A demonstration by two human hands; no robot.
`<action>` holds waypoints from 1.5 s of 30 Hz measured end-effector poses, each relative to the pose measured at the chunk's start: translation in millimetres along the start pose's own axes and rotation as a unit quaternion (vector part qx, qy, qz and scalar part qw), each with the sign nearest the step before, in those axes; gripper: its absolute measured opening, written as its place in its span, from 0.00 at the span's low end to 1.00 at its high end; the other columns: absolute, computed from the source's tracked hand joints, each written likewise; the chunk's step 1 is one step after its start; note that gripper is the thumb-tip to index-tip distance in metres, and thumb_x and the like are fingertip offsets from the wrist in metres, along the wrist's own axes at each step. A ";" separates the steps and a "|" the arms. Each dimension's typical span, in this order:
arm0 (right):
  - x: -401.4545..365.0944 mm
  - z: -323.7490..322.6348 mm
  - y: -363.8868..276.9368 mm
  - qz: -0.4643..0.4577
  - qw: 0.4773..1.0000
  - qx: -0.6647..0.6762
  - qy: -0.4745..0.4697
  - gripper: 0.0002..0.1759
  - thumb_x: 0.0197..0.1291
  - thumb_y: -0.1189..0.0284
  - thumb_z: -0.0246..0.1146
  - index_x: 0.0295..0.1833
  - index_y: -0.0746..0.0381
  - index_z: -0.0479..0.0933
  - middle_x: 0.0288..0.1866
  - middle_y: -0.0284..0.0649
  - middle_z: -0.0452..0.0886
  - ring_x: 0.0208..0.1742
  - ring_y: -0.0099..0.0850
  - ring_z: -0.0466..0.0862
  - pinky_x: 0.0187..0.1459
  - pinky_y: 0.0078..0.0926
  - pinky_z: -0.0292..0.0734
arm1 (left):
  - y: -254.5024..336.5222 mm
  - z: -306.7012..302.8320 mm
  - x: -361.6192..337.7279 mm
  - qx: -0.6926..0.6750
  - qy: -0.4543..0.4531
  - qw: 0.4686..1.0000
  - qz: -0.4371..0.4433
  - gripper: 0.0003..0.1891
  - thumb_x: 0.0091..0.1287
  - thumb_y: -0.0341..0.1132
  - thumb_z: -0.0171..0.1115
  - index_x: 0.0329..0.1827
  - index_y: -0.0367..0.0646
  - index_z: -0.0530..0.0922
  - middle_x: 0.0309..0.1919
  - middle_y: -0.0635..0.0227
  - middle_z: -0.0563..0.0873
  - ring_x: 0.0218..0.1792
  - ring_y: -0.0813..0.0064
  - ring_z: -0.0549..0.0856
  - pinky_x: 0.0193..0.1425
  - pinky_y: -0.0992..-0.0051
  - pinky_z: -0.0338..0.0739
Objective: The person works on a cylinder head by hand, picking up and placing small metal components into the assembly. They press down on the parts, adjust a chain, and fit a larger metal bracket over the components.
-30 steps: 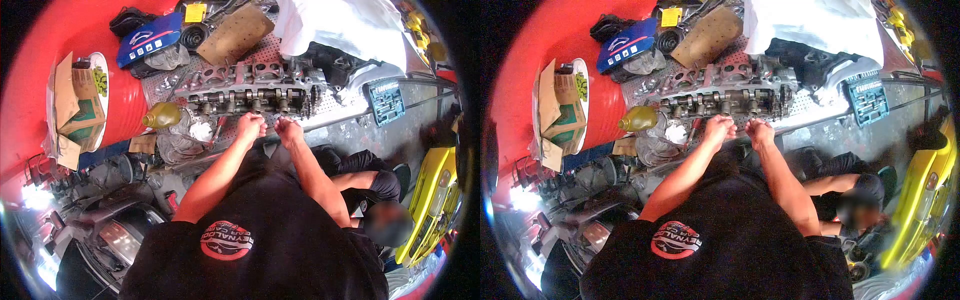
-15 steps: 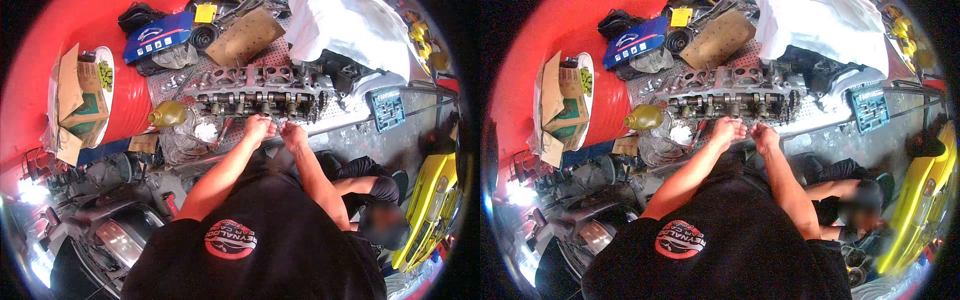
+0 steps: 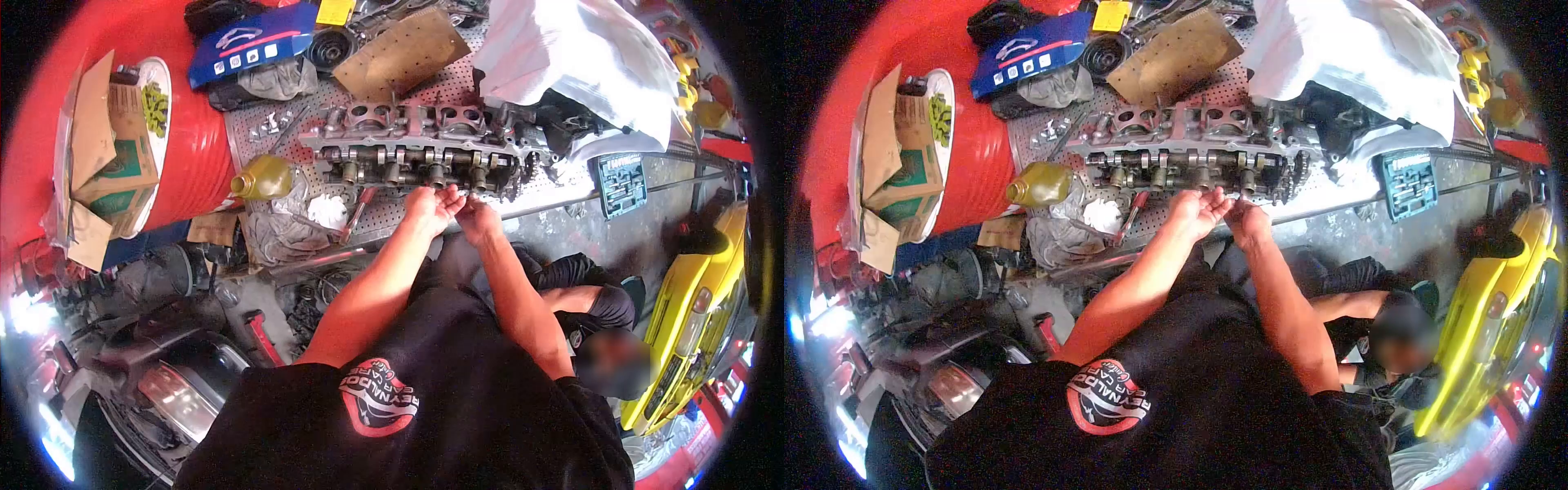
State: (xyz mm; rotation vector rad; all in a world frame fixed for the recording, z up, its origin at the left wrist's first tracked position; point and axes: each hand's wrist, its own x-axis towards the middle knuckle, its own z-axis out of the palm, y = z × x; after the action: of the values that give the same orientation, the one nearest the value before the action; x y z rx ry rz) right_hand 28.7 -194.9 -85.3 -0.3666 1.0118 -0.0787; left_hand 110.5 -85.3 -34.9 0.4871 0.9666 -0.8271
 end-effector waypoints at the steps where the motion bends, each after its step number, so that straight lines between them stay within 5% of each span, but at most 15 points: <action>1: 0.7 -2.2 0.3 -0.004 1.000 -0.016 0.013 0.13 0.69 0.69 0.45 0.41 0.67 0.71 0.40 0.42 0.77 0.42 0.32 0.77 0.51 0.32 0.72 | -0.9 2.2 -3.6 -0.002 0.011 1.000 0.000 0.12 0.70 0.33 0.37 0.41 0.32 0.66 0.34 0.51 0.79 0.33 0.58 0.80 0.48 0.50 0.79; 4: -6.7 4.3 -2.0 0.002 0.997 -0.056 0.048 0.16 0.68 0.69 0.45 0.49 0.69 0.72 0.47 0.45 0.78 0.47 0.34 0.78 0.54 0.32 0.71 | -1.6 9.2 -10.5 -0.026 0.045 0.999 -0.006 0.14 0.72 0.36 0.35 0.42 0.32 0.65 0.34 0.50 0.78 0.32 0.58 0.80 0.46 0.49 0.80; 8: -12.8 18.1 -5.9 0.102 0.989 0.103 0.031 0.23 0.71 0.64 0.38 0.61 0.68 0.67 0.59 0.44 0.75 0.60 0.39 0.74 0.64 0.38 0.65 | 3.4 22.9 -11.1 -0.067 0.082 0.994 -0.013 0.17 0.74 0.40 0.34 0.46 0.33 0.65 0.34 0.50 0.76 0.33 0.59 0.80 0.46 0.48 0.80; 11: -18.3 30.1 -6.4 0.031 0.999 0.043 0.011 0.24 0.72 0.64 0.36 0.62 0.68 0.65 0.59 0.44 0.74 0.60 0.39 0.74 0.64 0.38 0.66 | -0.5 22.3 0.4 -0.110 0.059 0.992 -0.035 0.20 0.73 0.45 0.32 0.51 0.36 0.60 0.33 0.49 0.76 0.29 0.59 0.79 0.46 0.47 0.80; 20: -29.0 38.9 -12.2 0.016 0.989 0.086 0.120 0.19 0.69 0.66 0.43 0.54 0.68 0.70 0.48 0.44 0.80 0.50 0.37 0.80 0.55 0.36 0.75 | 4.0 32.3 -12.2 -0.057 0.080 0.995 -0.008 0.19 0.72 0.44 0.33 0.52 0.36 0.63 0.32 0.50 0.74 0.31 0.60 0.78 0.42 0.49 0.82; 23: -24.3 39.8 -14.0 0.079 0.992 0.102 -0.005 0.19 0.70 0.64 0.41 0.49 0.66 0.71 0.41 0.44 0.81 0.42 0.36 0.82 0.47 0.33 0.79 | 6.6 29.0 -7.8 -0.045 0.036 0.998 -0.016 0.20 0.72 0.44 0.33 0.53 0.36 0.63 0.31 0.51 0.74 0.31 0.60 0.78 0.43 0.51 0.83; 27: 3.9 14.1 -5.7 0.020 0.999 0.044 0.009 0.17 0.70 0.65 0.42 0.49 0.64 0.72 0.41 0.42 0.81 0.44 0.35 0.81 0.49 0.35 0.78 | 4.8 32.6 -4.3 -0.026 0.073 0.997 -0.027 0.21 0.72 0.45 0.32 0.52 0.35 0.64 0.31 0.52 0.75 0.30 0.61 0.79 0.42 0.52 0.83; 28: -4.9 22.1 -4.4 0.016 0.997 0.058 0.040 0.13 0.69 0.68 0.43 0.44 0.63 0.71 0.35 0.40 0.79 0.36 0.33 0.80 0.43 0.34 0.79 | 5.6 29.9 -5.9 -0.009 0.073 0.997 -0.034 0.20 0.71 0.43 0.33 0.50 0.34 0.64 0.29 0.52 0.76 0.26 0.60 0.80 0.35 0.54 0.84; 31: 15.9 -11.6 3.7 -0.021 0.999 -0.013 -0.042 0.12 0.67 0.71 0.48 0.44 0.67 0.73 0.36 0.42 0.80 0.35 0.35 0.82 0.41 0.34 0.80 | 1.0 15.9 -22.3 0.147 0.090 0.985 -0.008 0.16 0.72 0.42 0.38 0.46 0.37 0.68 0.28 0.52 0.78 0.25 0.61 0.81 0.30 0.53 0.82; 32: 8.2 -1.1 6.5 -0.050 0.997 -0.044 0.043 0.08 0.66 0.73 0.47 0.33 0.61 0.66 0.26 0.36 0.71 0.25 0.29 0.73 0.34 0.30 0.75 | -6.2 8.7 -33.4 0.295 0.066 0.953 0.037 0.15 0.71 0.42 0.40 0.43 0.38 0.68 0.25 0.56 0.78 0.23 0.63 0.81 0.29 0.54 0.82; 34: 7.6 -2.5 7.2 -0.041 0.997 0.055 0.033 0.08 0.66 0.70 0.49 0.34 0.60 0.67 0.26 0.37 0.72 0.25 0.30 0.74 0.35 0.29 0.75 | -19.6 18.0 -66.7 0.558 0.018 0.823 0.107 0.11 0.67 0.39 0.51 0.38 0.39 0.69 0.19 0.62 0.80 0.21 0.63 0.82 0.27 0.58 0.80; 35: -0.8 2.7 4.7 -0.027 0.996 0.079 0.030 0.09 0.66 0.69 0.49 0.33 0.60 0.66 0.26 0.36 0.72 0.26 0.31 0.74 0.35 0.30 0.75 | -38.5 3.6 -51.0 0.705 0.005 0.556 0.441 0.11 0.63 0.37 0.58 0.39 0.39 0.69 0.20 0.56 0.80 0.22 0.55 0.82 0.29 0.57 0.77; 38: 10.3 -18.5 11.2 -0.039 0.997 0.065 -0.007 0.12 0.68 0.65 0.49 0.42 0.62 0.71 0.34 0.39 0.77 0.33 0.34 0.78 0.40 0.34 0.76 | -47.6 53.3 -71.9 0.730 -0.088 0.450 0.507 0.14 0.59 0.40 0.63 0.39 0.40 0.72 0.29 0.48 0.83 0.34 0.47 0.83 0.38 0.55 0.76; 41: -2.5 -9.1 12.6 -0.042 0.994 0.100 -0.010 0.13 0.68 0.64 0.49 0.43 0.63 0.71 0.35 0.40 0.77 0.35 0.35 0.78 0.41 0.35 0.76 | -63.6 84.8 -56.7 0.819 -0.060 0.425 0.380 0.18 0.61 0.43 0.60 0.42 0.36 0.71 0.31 0.48 0.84 0.36 0.49 0.85 0.39 0.53 0.78; 45: -8.2 -7.0 12.7 -0.054 0.990 0.130 -0.018 0.14 0.68 0.64 0.48 0.45 0.63 0.71 0.38 0.41 0.78 0.37 0.35 0.79 0.42 0.36 0.76 | -89.5 97.5 -37.0 0.812 -0.014 0.448 0.374 0.18 0.62 0.45 0.58 0.38 0.34 0.75 0.31 0.46 0.84 0.37 0.48 0.85 0.42 0.53 0.78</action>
State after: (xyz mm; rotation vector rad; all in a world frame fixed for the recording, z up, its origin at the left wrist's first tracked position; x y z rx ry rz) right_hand 17.1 -182.9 -86.3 -0.1836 0.9322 -0.2968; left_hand 78.8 -192.4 45.0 2.3532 -0.5411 -0.6502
